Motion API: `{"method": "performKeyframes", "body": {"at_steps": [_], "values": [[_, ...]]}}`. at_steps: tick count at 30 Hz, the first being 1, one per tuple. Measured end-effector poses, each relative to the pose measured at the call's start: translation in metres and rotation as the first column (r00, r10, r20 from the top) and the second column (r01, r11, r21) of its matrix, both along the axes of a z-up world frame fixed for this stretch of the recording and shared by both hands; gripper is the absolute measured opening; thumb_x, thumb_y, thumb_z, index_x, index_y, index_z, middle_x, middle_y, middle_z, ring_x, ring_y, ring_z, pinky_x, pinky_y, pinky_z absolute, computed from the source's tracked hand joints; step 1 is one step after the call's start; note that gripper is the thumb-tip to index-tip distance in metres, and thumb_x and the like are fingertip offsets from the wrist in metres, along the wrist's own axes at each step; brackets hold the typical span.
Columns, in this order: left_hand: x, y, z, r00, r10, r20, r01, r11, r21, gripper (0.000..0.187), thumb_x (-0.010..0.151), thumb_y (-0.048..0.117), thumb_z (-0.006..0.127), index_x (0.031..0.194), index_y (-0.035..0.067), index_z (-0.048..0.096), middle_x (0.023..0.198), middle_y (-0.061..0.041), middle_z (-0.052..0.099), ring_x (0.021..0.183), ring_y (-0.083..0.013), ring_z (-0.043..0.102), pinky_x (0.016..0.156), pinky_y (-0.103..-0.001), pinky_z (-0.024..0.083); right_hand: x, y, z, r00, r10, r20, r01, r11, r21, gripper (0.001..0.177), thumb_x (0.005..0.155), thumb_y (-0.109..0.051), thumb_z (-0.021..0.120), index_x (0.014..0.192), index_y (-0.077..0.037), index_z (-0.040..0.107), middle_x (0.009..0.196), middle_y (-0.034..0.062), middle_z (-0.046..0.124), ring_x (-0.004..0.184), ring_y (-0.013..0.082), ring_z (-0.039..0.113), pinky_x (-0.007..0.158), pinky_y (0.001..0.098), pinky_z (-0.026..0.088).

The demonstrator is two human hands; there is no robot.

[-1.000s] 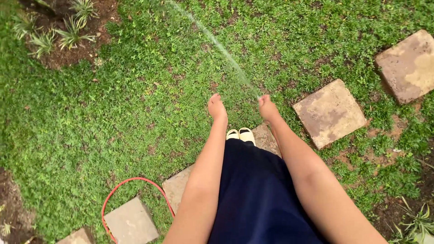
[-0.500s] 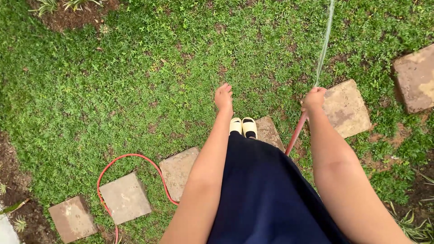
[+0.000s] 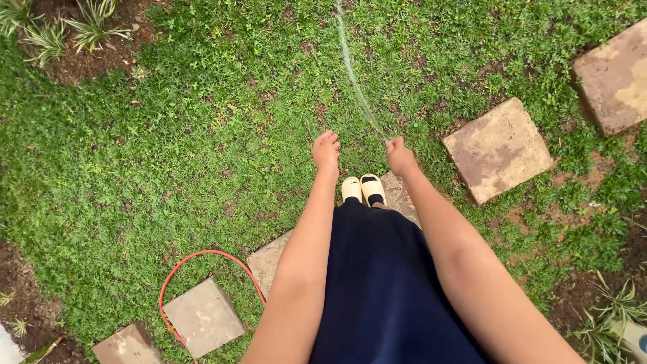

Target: Water various plants and trees in a garden using a red hose.

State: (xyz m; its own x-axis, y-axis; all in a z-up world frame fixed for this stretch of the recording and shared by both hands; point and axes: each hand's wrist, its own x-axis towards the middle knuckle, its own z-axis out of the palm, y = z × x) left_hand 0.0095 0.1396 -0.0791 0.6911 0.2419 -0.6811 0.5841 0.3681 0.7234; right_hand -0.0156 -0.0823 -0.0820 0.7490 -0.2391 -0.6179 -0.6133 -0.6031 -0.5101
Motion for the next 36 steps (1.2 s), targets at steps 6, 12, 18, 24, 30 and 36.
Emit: {"method": "performKeyframes", "body": {"at_steps": [6, 12, 18, 24, 30, 36], "values": [[0.007, -0.004, 0.009, 0.997, -0.078, 0.020, 0.077, 0.996, 0.050, 0.041, 0.104, 0.022, 0.040, 0.139, 0.008, 0.058, 0.133, -0.010, 0.069, 0.111, -0.0223, 0.066, 0.084, -0.032, 0.051, -0.015, 0.016, -0.027, 0.951, 0.248, 0.185, -0.242, 0.969, -0.051, 0.035, 0.107, -0.041, 0.042, 0.127, -0.013, 0.047, 0.099, 0.0254, 0.072, 0.089, 0.0467, 0.067, 0.083, 0.0569, 0.052], [0.007, -0.010, 0.008, 0.984, -0.177, 0.030, 0.175, 0.983, 0.054, 0.042, 0.103, 0.021, 0.040, 0.139, 0.008, 0.058, 0.134, -0.010, 0.069, 0.116, -0.0248, 0.066, 0.085, -0.035, 0.051, -0.033, -0.044, 0.034, 0.999, -0.020, -0.041, 0.019, 1.000, -0.023, 0.037, 0.108, -0.042, 0.040, 0.132, -0.014, 0.046, 0.101, 0.0255, 0.070, 0.085, 0.0430, 0.070, 0.077, 0.0545, 0.055], [0.009, -0.032, -0.012, 0.958, -0.287, 0.017, 0.287, 0.958, 0.008, 0.044, 0.103, 0.023, 0.037, 0.140, 0.009, 0.058, 0.135, -0.009, 0.068, 0.115, -0.0230, 0.066, 0.087, -0.037, 0.051, -0.094, -0.176, 0.037, 0.917, -0.398, -0.017, 0.390, 0.906, -0.168, 0.035, 0.110, -0.035, 0.041, 0.137, -0.012, 0.047, 0.101, 0.0252, 0.071, 0.083, 0.0400, 0.069, 0.071, 0.0539, 0.056], [0.007, -0.058, -0.026, 0.936, -0.350, 0.041, 0.352, 0.935, -0.038, 0.042, 0.103, 0.025, 0.043, 0.137, 0.009, 0.061, 0.132, -0.010, 0.070, 0.108, -0.0224, 0.067, 0.085, -0.039, 0.050, -0.155, -0.267, 0.084, 0.688, -0.691, 0.222, 0.725, 0.648, -0.234, 0.025, 0.111, -0.033, 0.046, 0.126, -0.013, 0.045, 0.099, 0.0178, 0.067, 0.065, 0.0275, 0.065, 0.052, 0.0446, 0.053], [0.000, -0.104, -0.031, 0.862, -0.499, 0.086, 0.501, 0.866, 0.005, 0.042, 0.103, 0.024, 0.040, 0.137, 0.009, 0.060, 0.131, -0.010, 0.071, 0.106, -0.0221, 0.068, 0.082, -0.037, 0.051, -0.188, -0.307, 0.085, 0.501, -0.788, 0.357, 0.865, 0.468, -0.182, 0.026, 0.114, -0.036, 0.048, 0.122, -0.012, 0.043, 0.100, 0.0174, 0.066, 0.063, 0.0258, 0.063, 0.047, 0.0435, 0.051], [-0.013, -0.162, -0.010, 0.763, -0.632, 0.133, 0.641, 0.767, -0.031, 0.039, 0.104, 0.025, 0.045, 0.137, 0.010, 0.058, 0.133, -0.009, 0.069, 0.108, -0.0190, 0.065, 0.080, -0.032, 0.049, -0.173, -0.245, 0.066, 0.468, -0.857, 0.214, 0.882, 0.468, -0.055, 0.030, 0.109, -0.037, 0.046, 0.122, -0.011, 0.042, 0.098, 0.0200, 0.065, 0.058, 0.0261, 0.062, 0.043, 0.0421, 0.050]]}}
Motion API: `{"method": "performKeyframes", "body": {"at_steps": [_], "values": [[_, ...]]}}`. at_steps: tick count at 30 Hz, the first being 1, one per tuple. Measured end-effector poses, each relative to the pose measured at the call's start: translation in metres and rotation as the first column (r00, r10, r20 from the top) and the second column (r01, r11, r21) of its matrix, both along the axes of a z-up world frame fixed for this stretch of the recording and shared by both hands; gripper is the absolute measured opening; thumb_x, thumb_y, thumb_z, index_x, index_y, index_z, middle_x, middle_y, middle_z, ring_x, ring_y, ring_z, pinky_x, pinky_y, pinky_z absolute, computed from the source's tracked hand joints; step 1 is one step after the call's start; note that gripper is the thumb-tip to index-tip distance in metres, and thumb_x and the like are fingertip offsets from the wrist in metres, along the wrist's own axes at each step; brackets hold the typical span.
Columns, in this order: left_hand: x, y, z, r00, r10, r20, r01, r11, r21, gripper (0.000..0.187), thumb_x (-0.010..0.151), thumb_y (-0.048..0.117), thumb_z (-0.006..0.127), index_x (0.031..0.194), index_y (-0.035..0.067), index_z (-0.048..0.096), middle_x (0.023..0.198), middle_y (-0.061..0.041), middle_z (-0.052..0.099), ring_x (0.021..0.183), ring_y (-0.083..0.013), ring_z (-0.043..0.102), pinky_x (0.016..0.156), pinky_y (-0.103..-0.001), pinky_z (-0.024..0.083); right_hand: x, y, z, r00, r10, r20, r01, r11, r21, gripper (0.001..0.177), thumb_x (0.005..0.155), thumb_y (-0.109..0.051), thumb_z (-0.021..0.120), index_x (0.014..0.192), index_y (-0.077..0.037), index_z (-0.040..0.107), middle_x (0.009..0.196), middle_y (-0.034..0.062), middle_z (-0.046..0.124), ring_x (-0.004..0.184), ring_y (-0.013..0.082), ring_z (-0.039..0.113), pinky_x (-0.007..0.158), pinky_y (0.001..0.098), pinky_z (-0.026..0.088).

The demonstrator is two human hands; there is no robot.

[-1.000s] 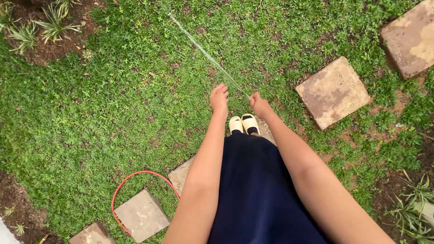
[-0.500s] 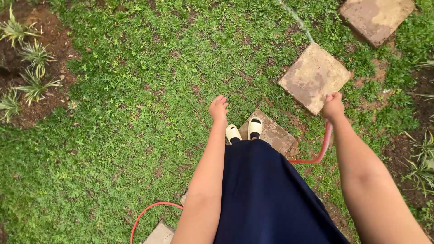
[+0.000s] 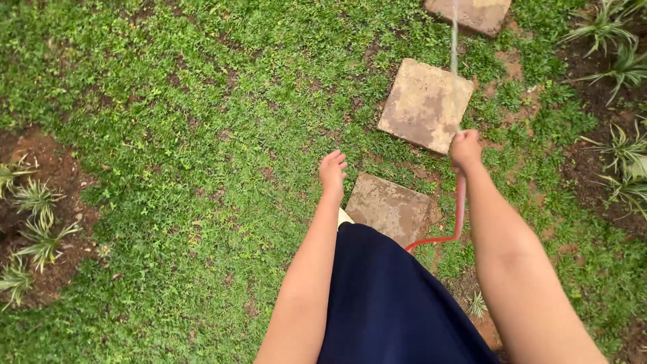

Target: Water various plants and trees in a garden using a red hose.

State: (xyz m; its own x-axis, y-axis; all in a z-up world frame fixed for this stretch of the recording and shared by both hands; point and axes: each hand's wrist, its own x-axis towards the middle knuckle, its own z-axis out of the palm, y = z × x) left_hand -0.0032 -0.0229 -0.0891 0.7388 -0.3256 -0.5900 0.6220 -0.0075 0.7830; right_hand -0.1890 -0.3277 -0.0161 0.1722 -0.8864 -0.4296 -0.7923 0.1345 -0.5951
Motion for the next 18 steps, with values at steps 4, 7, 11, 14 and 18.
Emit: {"method": "performKeyframes", "body": {"at_steps": [4, 7, 11, 14, 18], "values": [[-0.010, -0.017, 0.004, 0.994, -0.112, 0.019, 0.111, 0.992, 0.068, 0.040, 0.105, 0.025, 0.039, 0.135, 0.010, 0.061, 0.131, -0.007, 0.070, 0.106, -0.0187, 0.067, 0.076, -0.033, 0.051, 0.006, 0.041, -0.051, 0.963, 0.261, -0.063, -0.264, 0.964, -0.038, 0.040, 0.111, -0.042, 0.040, 0.132, -0.010, 0.046, 0.110, 0.0291, 0.067, 0.087, 0.0409, 0.066, 0.077, 0.0524, 0.054], [-0.019, -0.025, -0.009, 0.987, -0.162, 0.012, 0.161, 0.984, 0.082, 0.039, 0.104, 0.023, 0.041, 0.135, 0.010, 0.060, 0.131, -0.008, 0.070, 0.105, -0.0195, 0.068, 0.076, -0.033, 0.051, -0.010, 0.042, -0.070, 0.934, 0.339, -0.112, -0.348, 0.935, -0.074, 0.041, 0.109, -0.041, 0.040, 0.136, -0.010, 0.046, 0.114, 0.0312, 0.068, 0.102, 0.0472, 0.065, 0.092, 0.0553, 0.051], [-0.032, -0.029, -0.003, 0.980, -0.197, 0.034, 0.193, 0.976, 0.099, 0.037, 0.105, 0.025, 0.045, 0.135, 0.010, 0.061, 0.129, -0.009, 0.071, 0.104, -0.0194, 0.067, 0.077, -0.034, 0.051, -0.045, 0.031, -0.017, 0.954, 0.256, -0.157, -0.258, 0.966, 0.008, 0.041, 0.108, -0.040, 0.039, 0.137, -0.012, 0.045, 0.115, 0.0298, 0.068, 0.104, 0.0495, 0.067, 0.094, 0.0565, 0.051], [-0.039, -0.034, -0.005, 0.966, -0.253, 0.061, 0.245, 0.963, 0.110, 0.037, 0.106, 0.025, 0.041, 0.134, 0.010, 0.060, 0.129, -0.007, 0.072, 0.103, -0.0185, 0.067, 0.080, -0.033, 0.052, -0.110, -0.011, -0.066, 0.961, 0.165, -0.223, -0.200, 0.969, -0.145, 0.039, 0.109, -0.042, 0.044, 0.133, -0.012, 0.049, 0.115, 0.0287, 0.070, 0.106, 0.0498, 0.064, 0.096, 0.0572, 0.048], [-0.052, -0.028, -0.018, 0.947, -0.322, 0.024, 0.316, 0.939, 0.132, 0.039, 0.106, 0.026, 0.039, 0.134, 0.010, 0.062, 0.127, -0.006, 0.073, 0.101, -0.0189, 0.067, 0.077, -0.036, 0.051, -0.184, -0.019, -0.064, 0.987, 0.005, -0.158, -0.025, 0.991, -0.128, 0.039, 0.107, -0.039, 0.046, 0.134, -0.011, 0.048, 0.115, 0.0304, 0.068, 0.105, 0.0481, 0.066, 0.095, 0.0549, 0.051]]}}
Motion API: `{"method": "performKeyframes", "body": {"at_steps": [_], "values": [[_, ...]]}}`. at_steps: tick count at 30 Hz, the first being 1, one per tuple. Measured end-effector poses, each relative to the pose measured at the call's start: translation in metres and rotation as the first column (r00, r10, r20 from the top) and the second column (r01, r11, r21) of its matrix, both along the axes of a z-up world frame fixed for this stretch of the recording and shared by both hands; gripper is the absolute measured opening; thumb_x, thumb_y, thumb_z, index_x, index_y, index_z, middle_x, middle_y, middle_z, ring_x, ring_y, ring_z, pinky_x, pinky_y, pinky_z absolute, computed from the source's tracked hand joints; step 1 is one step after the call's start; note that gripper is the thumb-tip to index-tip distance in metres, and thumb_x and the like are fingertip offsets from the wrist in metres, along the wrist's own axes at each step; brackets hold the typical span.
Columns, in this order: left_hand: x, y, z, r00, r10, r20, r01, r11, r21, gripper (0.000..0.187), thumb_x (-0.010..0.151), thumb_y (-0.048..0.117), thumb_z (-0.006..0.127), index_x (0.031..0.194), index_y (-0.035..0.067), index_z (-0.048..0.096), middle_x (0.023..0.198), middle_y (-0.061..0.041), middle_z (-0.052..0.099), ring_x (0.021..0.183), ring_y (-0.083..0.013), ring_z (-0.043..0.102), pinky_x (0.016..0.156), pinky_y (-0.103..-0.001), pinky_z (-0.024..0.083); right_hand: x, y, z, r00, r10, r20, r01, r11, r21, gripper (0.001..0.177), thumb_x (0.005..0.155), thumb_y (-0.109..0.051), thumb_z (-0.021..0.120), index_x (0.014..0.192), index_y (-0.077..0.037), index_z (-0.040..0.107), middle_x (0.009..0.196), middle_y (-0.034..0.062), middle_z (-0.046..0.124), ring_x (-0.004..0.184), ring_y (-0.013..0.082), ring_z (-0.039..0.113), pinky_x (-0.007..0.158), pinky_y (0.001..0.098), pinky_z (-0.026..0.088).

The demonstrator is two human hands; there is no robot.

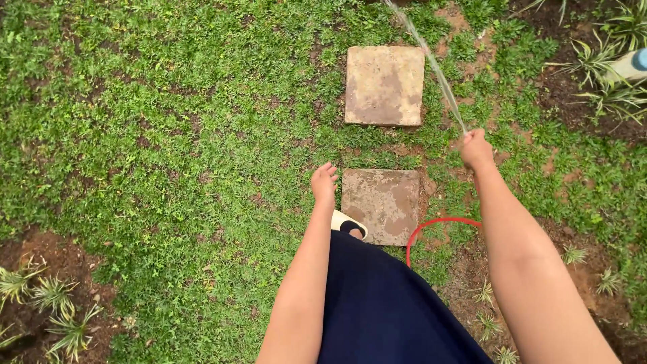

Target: Water various plants and trees in a garden using a red hose.

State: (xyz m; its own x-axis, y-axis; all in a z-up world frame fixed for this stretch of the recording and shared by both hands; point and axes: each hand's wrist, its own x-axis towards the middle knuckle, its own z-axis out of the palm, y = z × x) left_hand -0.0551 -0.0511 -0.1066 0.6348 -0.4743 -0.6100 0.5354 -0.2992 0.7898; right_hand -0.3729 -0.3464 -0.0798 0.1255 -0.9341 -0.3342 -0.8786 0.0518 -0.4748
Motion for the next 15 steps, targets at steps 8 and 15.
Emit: {"method": "performKeyframes", "body": {"at_steps": [8, 15], "values": [[-0.023, 0.023, 0.003, 0.996, -0.072, 0.043, 0.072, 0.997, 0.016, 0.042, 0.105, 0.026, 0.037, 0.136, 0.010, 0.062, 0.124, -0.006, 0.073, 0.096, -0.0171, 0.068, 0.073, -0.032, 0.052, -0.029, 0.079, -0.028, 0.990, -0.054, -0.132, 0.067, 0.993, 0.101, 0.038, 0.108, -0.038, 0.039, 0.135, -0.011, 0.042, 0.111, 0.0323, 0.068, 0.102, 0.0501, 0.067, 0.093, 0.0581, 0.051], [-0.070, 0.062, 0.027, 0.984, -0.112, 0.141, 0.114, 0.993, -0.010, 0.041, 0.108, 0.026, 0.035, 0.137, 0.011, 0.060, 0.128, -0.006, 0.071, 0.101, -0.0171, 0.068, 0.077, -0.032, 0.053, 0.008, 0.180, 0.021, 0.993, 0.103, -0.050, -0.098, 0.991, 0.091, 0.035, 0.108, -0.038, 0.035, 0.130, -0.013, 0.044, 0.110, 0.0299, 0.069, 0.101, 0.0506, 0.066, 0.089, 0.0613, 0.051]]}}
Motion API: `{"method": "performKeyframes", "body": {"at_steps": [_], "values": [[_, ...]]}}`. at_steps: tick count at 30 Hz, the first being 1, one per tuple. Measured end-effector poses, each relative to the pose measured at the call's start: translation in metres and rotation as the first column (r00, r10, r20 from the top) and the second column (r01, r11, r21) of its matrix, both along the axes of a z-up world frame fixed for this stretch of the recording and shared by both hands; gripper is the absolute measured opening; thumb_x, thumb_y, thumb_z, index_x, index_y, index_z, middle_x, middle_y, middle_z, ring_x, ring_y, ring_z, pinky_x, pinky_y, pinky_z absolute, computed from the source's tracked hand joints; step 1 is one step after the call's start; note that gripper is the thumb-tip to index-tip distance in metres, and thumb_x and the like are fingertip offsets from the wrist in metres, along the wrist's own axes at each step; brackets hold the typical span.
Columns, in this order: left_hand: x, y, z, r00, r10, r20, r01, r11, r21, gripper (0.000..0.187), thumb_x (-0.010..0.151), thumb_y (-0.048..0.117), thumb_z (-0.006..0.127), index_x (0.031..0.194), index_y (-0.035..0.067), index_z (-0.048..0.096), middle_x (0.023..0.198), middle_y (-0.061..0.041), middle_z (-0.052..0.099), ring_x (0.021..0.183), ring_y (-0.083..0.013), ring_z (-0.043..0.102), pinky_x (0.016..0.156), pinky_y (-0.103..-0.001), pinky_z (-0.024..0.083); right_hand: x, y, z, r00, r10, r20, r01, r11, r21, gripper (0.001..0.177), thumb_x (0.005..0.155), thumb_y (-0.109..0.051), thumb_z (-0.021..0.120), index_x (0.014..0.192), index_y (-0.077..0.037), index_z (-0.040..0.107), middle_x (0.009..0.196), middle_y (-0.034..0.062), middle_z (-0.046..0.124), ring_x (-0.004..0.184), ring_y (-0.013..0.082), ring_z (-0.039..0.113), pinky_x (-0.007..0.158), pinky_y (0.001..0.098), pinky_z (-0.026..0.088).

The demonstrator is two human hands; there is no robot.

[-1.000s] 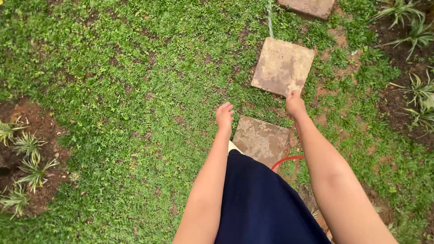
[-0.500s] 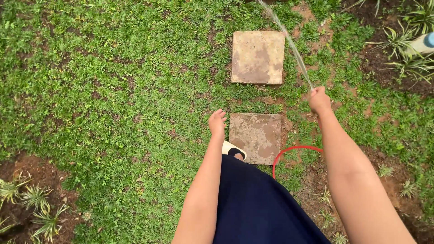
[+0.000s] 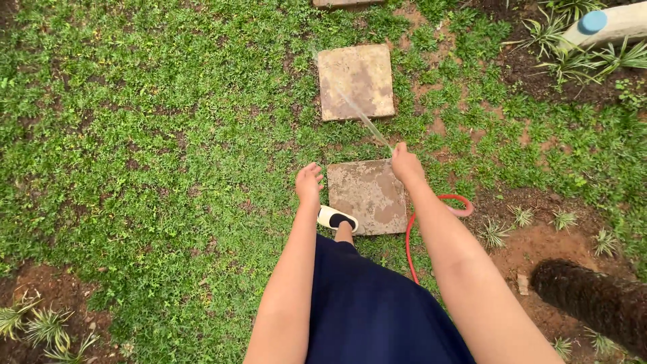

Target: Water various plants and trees in a garden using a red hose.

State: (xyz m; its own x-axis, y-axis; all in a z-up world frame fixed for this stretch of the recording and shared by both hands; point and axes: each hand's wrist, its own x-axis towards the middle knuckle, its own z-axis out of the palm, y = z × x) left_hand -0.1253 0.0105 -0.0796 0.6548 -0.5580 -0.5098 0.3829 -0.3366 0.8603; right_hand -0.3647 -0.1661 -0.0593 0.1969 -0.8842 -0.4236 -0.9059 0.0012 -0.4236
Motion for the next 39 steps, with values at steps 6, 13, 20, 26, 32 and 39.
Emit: {"method": "performKeyframes", "body": {"at_steps": [6, 13, 20, 26, 32, 39], "values": [[-0.052, 0.041, 0.004, 0.999, -0.052, 0.005, 0.052, 0.998, -0.044, 0.039, 0.107, 0.025, 0.037, 0.137, 0.013, 0.058, 0.130, -0.006, 0.070, 0.106, -0.0166, 0.067, 0.080, -0.034, 0.053, -0.129, 0.028, 0.005, 0.995, -0.103, 0.010, 0.104, 0.987, -0.123, 0.035, 0.109, -0.040, 0.039, 0.129, -0.012, 0.044, 0.108, 0.0309, 0.069, 0.101, 0.0512, 0.066, 0.090, 0.0613, 0.050], [-0.128, 0.068, -0.018, 0.995, -0.103, -0.003, 0.101, 0.981, -0.168, 0.041, 0.104, 0.023, 0.039, 0.136, 0.008, 0.061, 0.127, -0.011, 0.072, 0.089, -0.0182, 0.067, 0.060, -0.030, 0.049, -0.281, 0.120, 0.004, 0.934, -0.352, 0.060, 0.356, 0.913, -0.200, 0.036, 0.106, -0.038, 0.043, 0.129, -0.011, 0.047, 0.110, 0.0323, 0.068, 0.103, 0.0526, 0.065, 0.091, 0.0610, 0.050], [-0.196, 0.062, 0.054, 0.953, -0.300, -0.042, 0.281, 0.926, -0.251, 0.044, 0.104, 0.035, 0.039, 0.137, 0.012, 0.058, 0.128, -0.009, 0.069, 0.093, -0.0165, 0.071, 0.065, -0.033, 0.058, -0.282, 0.202, 0.010, 0.978, -0.207, -0.017, 0.202, 0.965, -0.167, 0.036, 0.107, -0.040, 0.038, 0.131, -0.015, 0.047, 0.109, 0.0323, 0.069, 0.102, 0.0534, 0.065, 0.092, 0.0608, 0.050], [-0.174, 0.099, 0.062, 0.941, -0.337, -0.014, 0.326, 0.918, -0.225, 0.046, 0.104, 0.039, 0.041, 0.137, 0.014, 0.061, 0.130, -0.008, 0.071, 0.097, -0.0196, 0.068, 0.081, -0.041, 0.055, -0.232, 0.183, 0.069, 1.000, -0.006, 0.024, 0.012, 0.967, -0.253, 0.035, 0.109, -0.040, 0.037, 0.129, -0.013, 0.048, 0.103, 0.0287, 0.072, 0.096, 0.0509, 0.068, 0.087, 0.0619, 0.050], [-0.091, 0.152, 0.073, 0.979, -0.181, -0.096, 0.168, 0.976, -0.137, 0.046, 0.103, 0.037, 0.042, 0.139, 0.014, 0.060, 0.131, -0.006, 0.070, 0.101, -0.0201, 0.068, 0.080, -0.038, 0.052, -0.139, 0.107, 0.163, 0.977, 0.031, 0.212, 0.049, 0.930, -0.364, 0.035, 0.106, -0.040, 0.043, 0.127, -0.013, 0.049, 0.101, 0.0255, 0.073, 0.095, 0.0482, 0.069, 0.087, 0.0581, 0.052], [-0.003, 0.225, 0.085, 0.998, -0.010, -0.061, 0.001, 0.988, -0.152, 0.050, 0.099, 0.041, 0.047, 0.141, 0.015, 0.059, 0.134, -0.005, 0.069, 0.107, -0.0216, 0.068, 0.083, -0.038, 0.052, -0.026, 0.104, 0.155, 0.961, 0.088, 0.261, 0.030, 0.908, -0.417, 0.035, 0.106, -0.040, 0.046, 0.126, -0.011, 0.052, 0.103, 0.0278, 0.071, 0.097, 0.0502, 0.067, 0.087, 0.0591, 0.051]]}}
